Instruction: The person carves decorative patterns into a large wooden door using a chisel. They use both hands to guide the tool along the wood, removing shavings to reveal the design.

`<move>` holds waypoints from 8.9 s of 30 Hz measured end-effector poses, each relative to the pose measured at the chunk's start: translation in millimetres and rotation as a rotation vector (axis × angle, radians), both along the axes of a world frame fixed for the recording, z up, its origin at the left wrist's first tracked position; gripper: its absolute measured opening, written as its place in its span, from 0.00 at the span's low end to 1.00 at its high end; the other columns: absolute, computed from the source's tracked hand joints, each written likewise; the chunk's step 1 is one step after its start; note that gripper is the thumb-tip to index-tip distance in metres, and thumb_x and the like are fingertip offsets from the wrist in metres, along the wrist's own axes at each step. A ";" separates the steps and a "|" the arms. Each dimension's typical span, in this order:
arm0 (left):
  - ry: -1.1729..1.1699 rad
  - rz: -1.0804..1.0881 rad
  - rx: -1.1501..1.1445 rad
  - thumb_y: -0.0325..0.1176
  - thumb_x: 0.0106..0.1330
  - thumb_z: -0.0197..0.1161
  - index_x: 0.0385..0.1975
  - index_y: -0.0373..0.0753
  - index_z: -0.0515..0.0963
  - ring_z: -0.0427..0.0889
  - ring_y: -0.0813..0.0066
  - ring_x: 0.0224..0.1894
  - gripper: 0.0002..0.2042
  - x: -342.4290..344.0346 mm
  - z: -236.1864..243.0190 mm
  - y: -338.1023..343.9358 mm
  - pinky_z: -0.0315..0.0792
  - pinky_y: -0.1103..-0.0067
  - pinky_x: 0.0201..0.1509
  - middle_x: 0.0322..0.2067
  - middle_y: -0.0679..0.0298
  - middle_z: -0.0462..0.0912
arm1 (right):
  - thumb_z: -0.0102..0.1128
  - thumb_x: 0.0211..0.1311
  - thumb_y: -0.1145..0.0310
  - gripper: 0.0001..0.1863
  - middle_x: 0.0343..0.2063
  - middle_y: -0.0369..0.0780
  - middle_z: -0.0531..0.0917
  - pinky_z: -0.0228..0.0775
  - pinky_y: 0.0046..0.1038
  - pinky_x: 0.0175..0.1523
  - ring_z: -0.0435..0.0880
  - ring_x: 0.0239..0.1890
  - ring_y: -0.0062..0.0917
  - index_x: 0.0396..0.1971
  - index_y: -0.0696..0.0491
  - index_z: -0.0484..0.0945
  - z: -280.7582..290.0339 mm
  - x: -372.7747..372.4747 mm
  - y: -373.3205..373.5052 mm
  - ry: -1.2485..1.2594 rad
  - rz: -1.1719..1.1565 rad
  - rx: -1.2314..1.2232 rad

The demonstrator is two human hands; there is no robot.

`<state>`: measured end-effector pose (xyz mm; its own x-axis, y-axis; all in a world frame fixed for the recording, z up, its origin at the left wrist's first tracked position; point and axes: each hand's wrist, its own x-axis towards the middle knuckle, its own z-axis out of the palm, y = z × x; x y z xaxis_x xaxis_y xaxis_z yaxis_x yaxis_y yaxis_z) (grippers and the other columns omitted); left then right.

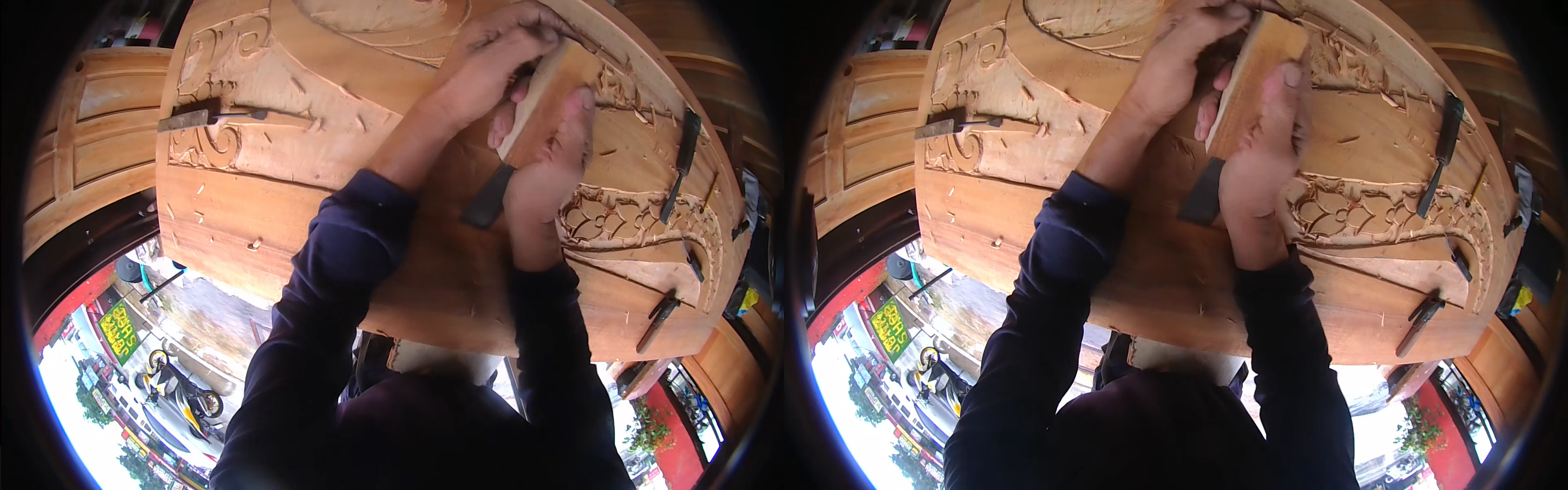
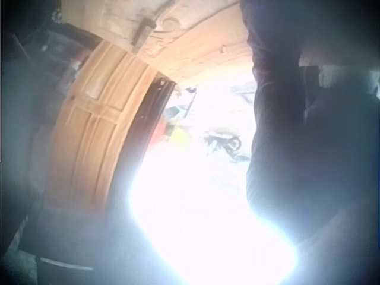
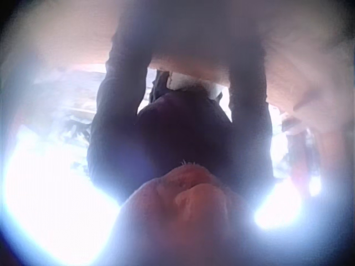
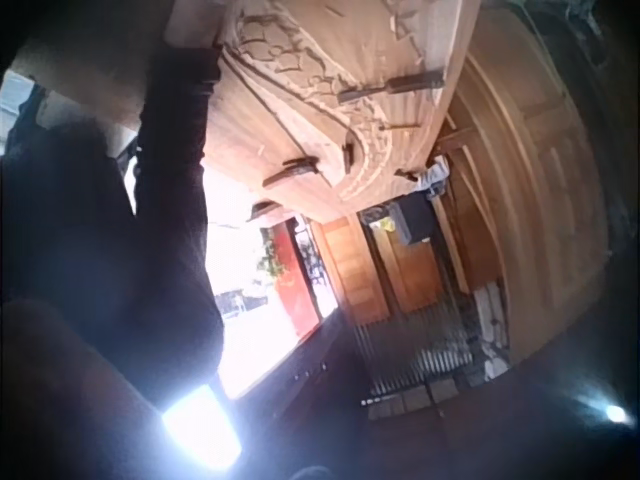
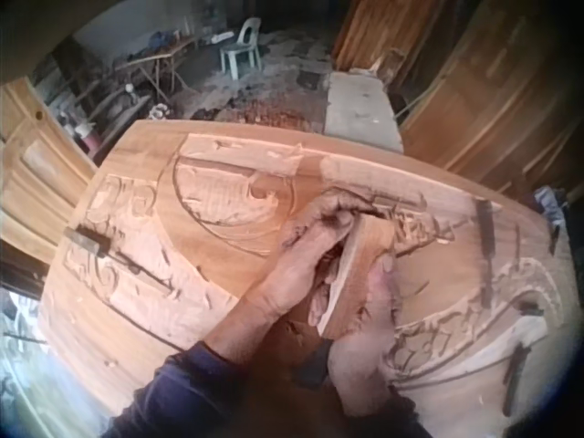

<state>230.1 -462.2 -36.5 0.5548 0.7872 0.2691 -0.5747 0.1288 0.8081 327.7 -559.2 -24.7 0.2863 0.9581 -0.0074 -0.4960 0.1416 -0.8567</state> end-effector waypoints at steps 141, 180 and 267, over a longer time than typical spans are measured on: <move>0.040 0.027 -0.022 0.43 0.82 0.55 0.59 0.37 0.79 0.79 0.86 0.31 0.18 -154.3 15.5 47.4 0.74 0.88 0.32 0.39 0.67 0.84 | 0.41 0.83 0.51 0.22 0.32 0.44 0.79 0.73 0.31 0.31 0.80 0.26 0.28 0.45 0.57 0.74 5.2 -144.3 62.8 -0.150 -0.042 0.012; -0.129 0.277 0.137 0.22 0.71 0.61 0.33 0.39 0.76 0.73 0.89 0.39 0.05 -106.6 -9.2 59.8 0.69 0.85 0.47 0.34 0.73 0.78 | 0.42 0.83 0.52 0.22 0.26 0.43 0.78 0.71 0.29 0.25 0.78 0.19 0.30 0.38 0.57 0.71 8.7 -147.4 52.5 -0.263 -0.107 -0.020; 0.078 0.342 -0.022 0.57 0.81 0.47 0.79 0.41 0.53 0.82 0.65 0.55 0.35 -114.2 34.7 5.1 0.74 0.68 0.64 0.55 0.52 0.81 | 0.44 0.81 0.40 0.27 0.32 0.38 0.77 0.65 0.23 0.25 0.74 0.23 0.23 0.56 0.50 0.72 6.6 -64.6 27.6 -0.220 -0.035 -0.054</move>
